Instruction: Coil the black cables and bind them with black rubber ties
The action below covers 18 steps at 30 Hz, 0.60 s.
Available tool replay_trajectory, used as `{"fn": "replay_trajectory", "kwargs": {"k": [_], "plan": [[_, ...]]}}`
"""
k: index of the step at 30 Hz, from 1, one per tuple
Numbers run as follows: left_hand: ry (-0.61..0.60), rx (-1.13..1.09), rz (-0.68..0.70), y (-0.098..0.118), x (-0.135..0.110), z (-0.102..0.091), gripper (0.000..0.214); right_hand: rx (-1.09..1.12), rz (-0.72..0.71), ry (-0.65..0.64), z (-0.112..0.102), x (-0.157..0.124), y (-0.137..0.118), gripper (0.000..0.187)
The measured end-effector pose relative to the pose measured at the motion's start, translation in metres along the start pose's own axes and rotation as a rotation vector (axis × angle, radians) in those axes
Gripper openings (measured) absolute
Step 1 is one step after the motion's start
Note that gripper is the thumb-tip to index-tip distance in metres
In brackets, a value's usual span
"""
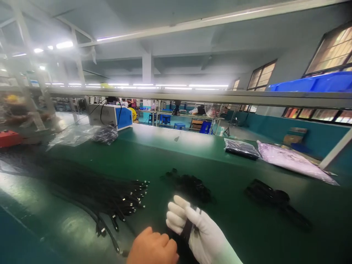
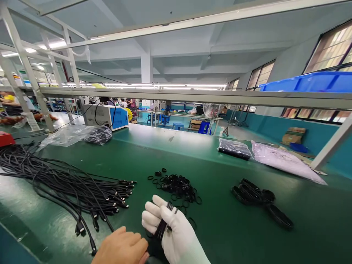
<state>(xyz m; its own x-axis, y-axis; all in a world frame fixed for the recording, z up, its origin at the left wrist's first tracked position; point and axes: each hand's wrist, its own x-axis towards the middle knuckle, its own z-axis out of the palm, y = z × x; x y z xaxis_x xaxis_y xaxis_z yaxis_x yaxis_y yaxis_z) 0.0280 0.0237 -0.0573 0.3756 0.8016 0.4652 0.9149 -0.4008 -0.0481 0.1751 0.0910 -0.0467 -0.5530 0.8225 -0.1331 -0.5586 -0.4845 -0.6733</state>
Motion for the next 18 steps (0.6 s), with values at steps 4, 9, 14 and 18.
{"fn": "replay_trajectory", "kwargs": {"k": [4,9,14,18], "plan": [[0.061,0.009,0.309,-0.026,0.025,-0.035,0.021,-0.177,0.075,-0.228,-0.003,0.002,0.014,0.035],[-0.135,-0.172,0.349,-0.046,0.047,-0.055,0.023,-0.242,0.117,-0.354,-0.001,0.000,0.013,0.026],[-0.272,-0.354,0.273,-0.053,0.053,-0.047,0.014,-0.147,0.265,-0.418,0.004,-0.005,0.016,0.025],[-0.118,-0.357,0.218,-0.055,0.050,-0.050,0.009,-0.066,0.379,-0.356,0.010,-0.007,0.016,0.024]]}}
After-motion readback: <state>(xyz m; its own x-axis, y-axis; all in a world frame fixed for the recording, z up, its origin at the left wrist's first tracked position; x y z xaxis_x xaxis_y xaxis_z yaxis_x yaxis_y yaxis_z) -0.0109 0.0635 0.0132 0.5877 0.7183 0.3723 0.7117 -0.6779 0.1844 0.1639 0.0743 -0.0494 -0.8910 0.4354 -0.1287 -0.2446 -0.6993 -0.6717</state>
